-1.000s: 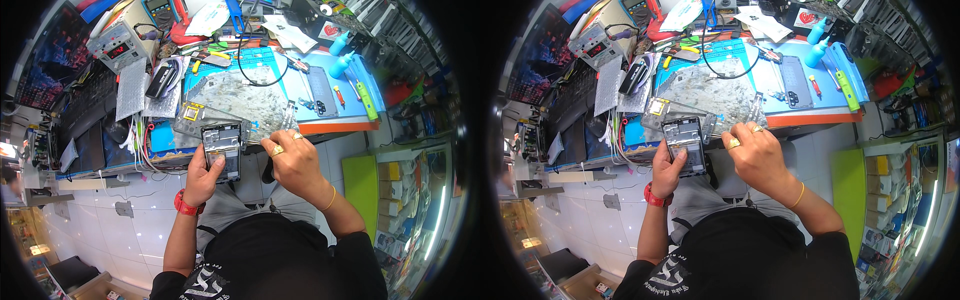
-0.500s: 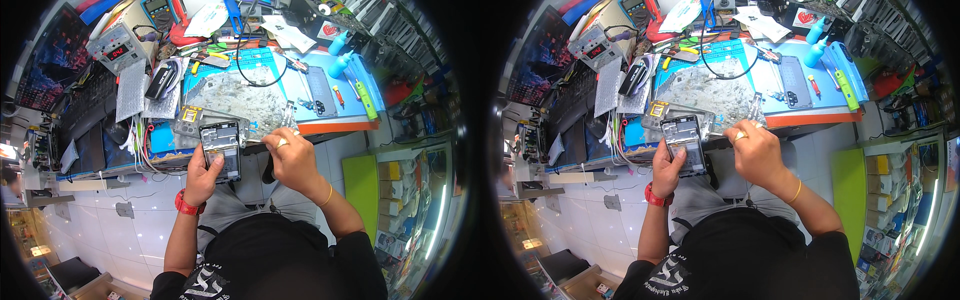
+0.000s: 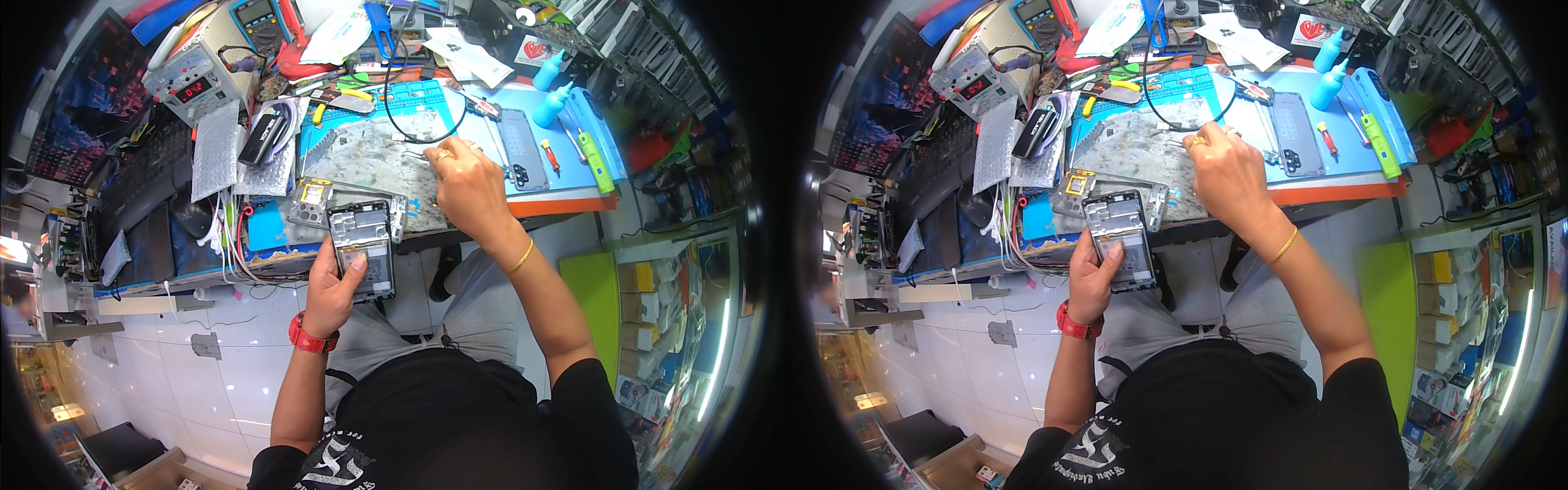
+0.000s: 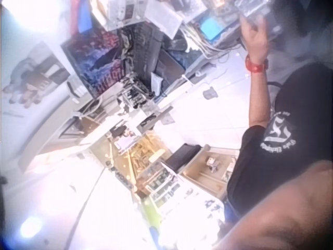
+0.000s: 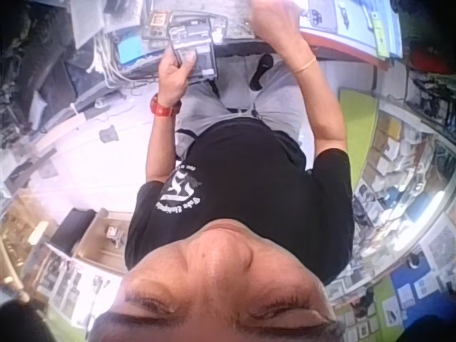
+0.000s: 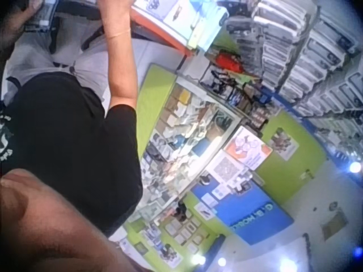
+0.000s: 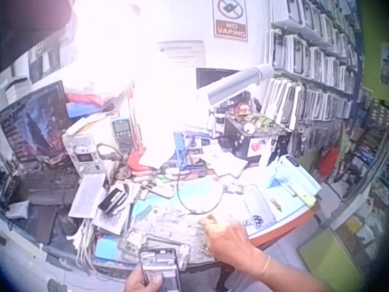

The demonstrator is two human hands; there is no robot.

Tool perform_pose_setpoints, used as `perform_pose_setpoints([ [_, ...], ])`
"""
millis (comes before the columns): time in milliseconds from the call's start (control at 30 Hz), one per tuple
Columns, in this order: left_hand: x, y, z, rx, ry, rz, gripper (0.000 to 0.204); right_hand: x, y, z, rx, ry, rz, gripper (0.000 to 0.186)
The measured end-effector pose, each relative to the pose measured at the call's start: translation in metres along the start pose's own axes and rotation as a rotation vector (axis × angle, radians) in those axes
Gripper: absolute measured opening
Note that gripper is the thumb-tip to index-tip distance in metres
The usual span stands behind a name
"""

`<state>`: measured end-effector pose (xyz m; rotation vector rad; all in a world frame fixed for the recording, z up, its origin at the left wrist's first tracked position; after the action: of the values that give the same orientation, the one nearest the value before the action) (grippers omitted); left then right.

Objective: The person removes a back panel from a mobile phone using a tool, handles internal components including the battery and a circuit board, and replaces a component inside the chassis by hand.

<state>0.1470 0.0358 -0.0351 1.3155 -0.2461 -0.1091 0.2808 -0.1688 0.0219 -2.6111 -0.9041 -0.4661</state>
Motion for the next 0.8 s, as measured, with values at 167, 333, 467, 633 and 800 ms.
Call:
perform_pose_setpoints([
  [167,0.001,0.000,-0.001,-0.015,-0.011,-0.023,0.044,-0.002,0.006,-0.014,-0.048,-0.012,0.050,0.019],
  [333,0.003,-0.002,0.000,-0.028,-0.011,-0.073,0.042,-0.018,0.023,-0.047,0.060,0.084,0.171,0.016],
  [467,0.006,0.001,-0.001,-0.174,0.005,-0.133,0.041,-0.042,0.048,-0.070,0.086,0.124,0.274,0.016],
  [633,0.007,0.017,-0.003,-0.348,0.066,-0.161,0.039,-0.072,0.103,-0.081,-0.085,0.181,0.490,0.016],
  [800,0.001,0.036,0.000,-0.339,0.109,-0.205,0.038,-0.088,0.133,-0.075,-0.166,0.133,0.577,0.014],
])
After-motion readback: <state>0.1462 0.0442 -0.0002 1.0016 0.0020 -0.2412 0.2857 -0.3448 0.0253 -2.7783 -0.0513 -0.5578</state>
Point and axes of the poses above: each hand's wrist, its own x-axis towards the middle knuckle, its own z-axis out of the palm, y = z × x, the point moved 3 cm from there along x, towards the middle knuckle, and after that the axes turned 12 degrees about -y, right-handed, at the moved point
